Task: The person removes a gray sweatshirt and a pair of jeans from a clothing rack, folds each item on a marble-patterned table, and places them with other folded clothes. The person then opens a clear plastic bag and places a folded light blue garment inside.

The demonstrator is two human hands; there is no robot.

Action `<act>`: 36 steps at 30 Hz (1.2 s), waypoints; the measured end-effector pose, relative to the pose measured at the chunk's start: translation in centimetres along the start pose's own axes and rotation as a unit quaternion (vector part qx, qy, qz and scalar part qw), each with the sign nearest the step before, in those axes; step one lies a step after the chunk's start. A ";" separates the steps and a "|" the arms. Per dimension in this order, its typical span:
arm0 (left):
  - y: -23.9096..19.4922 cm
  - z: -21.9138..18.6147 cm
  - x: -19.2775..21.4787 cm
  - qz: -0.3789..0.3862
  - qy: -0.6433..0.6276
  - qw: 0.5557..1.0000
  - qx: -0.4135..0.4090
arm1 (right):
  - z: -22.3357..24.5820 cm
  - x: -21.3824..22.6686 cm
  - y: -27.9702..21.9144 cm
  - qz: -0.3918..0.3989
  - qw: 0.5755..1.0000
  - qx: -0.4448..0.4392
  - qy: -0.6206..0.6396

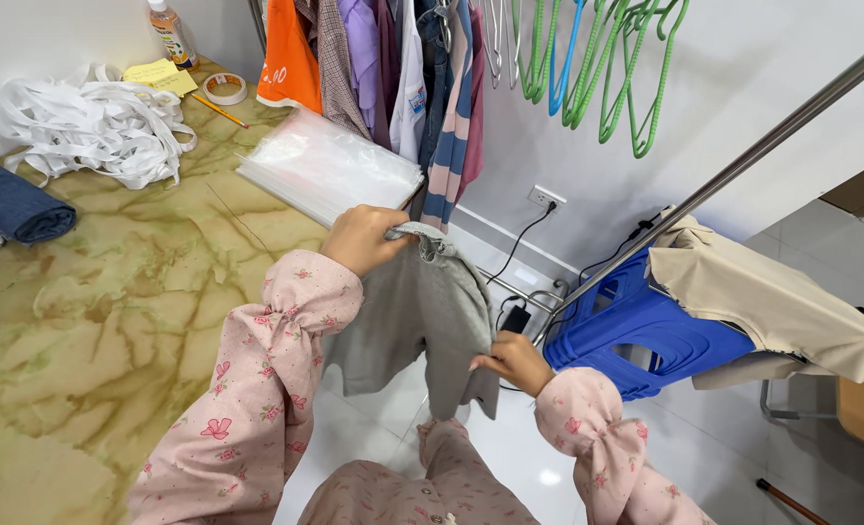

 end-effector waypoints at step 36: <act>-7.0 2.1 -1.8 0.200 0.009 0.980 0.010 | -4.5 4.0 1.1 0.009 0.932 -0.144 -0.331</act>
Point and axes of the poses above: each hand's wrist, its own y-axis towards the middle knuckle, its own x-axis out of the back of the hand, z = x × y, the point moved 2 cm from there along y, towards the middle knuckle, and after that the axes turned 7 degrees about -x, right-handed, at the moved point
